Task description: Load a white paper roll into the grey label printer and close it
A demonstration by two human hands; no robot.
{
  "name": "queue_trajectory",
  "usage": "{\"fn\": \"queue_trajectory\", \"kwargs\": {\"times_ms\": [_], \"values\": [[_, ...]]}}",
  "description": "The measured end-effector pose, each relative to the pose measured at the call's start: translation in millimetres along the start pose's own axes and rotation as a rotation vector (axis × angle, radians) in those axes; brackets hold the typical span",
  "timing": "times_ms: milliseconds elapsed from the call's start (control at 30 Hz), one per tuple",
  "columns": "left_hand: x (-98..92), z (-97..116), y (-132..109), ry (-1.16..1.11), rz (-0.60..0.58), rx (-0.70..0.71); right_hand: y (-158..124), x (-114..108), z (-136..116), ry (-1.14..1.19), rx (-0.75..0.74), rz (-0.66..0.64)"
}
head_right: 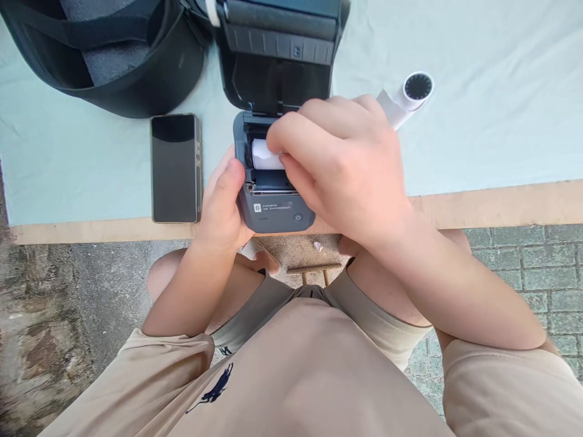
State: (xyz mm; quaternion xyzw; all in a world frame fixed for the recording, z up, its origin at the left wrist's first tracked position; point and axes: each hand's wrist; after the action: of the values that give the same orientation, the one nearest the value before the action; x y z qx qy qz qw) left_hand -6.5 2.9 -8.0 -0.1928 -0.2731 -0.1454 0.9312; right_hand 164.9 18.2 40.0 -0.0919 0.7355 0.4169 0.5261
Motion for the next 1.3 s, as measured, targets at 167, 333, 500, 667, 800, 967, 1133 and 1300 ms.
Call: {"fn": "queue_trajectory", "kwargs": {"times_ms": [167,333,500,667,800,967,1133,1300], "values": [[1.0,2,0,-0.020,0.024,-0.020,-2,-1,-4,0.177,-0.068,0.034],[-1.5,2,0,-0.056,0.017,-0.030,0,-5,-9,0.316,-0.044,0.032],[-7.6,1,1,-0.003,-0.012,-0.021,1,-3,-11,0.400,-0.020,-0.039],[-10.7,-1,2,0.086,0.049,0.008,0,-1,-8,0.495,-0.026,0.006],[-12.7,-3,3,0.069,0.048,0.027,0,-1,-6,0.488,0.116,0.126],[-15.5,-2,2,0.041,0.008,0.041,-4,6,-4,0.609,0.347,0.026],[-14.5,-1,3,-0.014,0.018,0.025,-4,9,-4,0.865,0.436,-0.026],[-13.0,-1,2,0.056,0.065,0.026,-2,12,-1,1.041,0.530,0.038]]}}
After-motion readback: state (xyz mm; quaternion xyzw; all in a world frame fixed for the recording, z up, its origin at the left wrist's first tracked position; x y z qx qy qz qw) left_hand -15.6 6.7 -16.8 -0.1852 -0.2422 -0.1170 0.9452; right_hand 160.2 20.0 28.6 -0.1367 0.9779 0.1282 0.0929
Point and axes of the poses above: each hand's wrist, its own y-axis towards the middle knuckle, its own x-axis out of the palm, z = x × y, and after that the axes turned 11 degrees about -x, right-handed
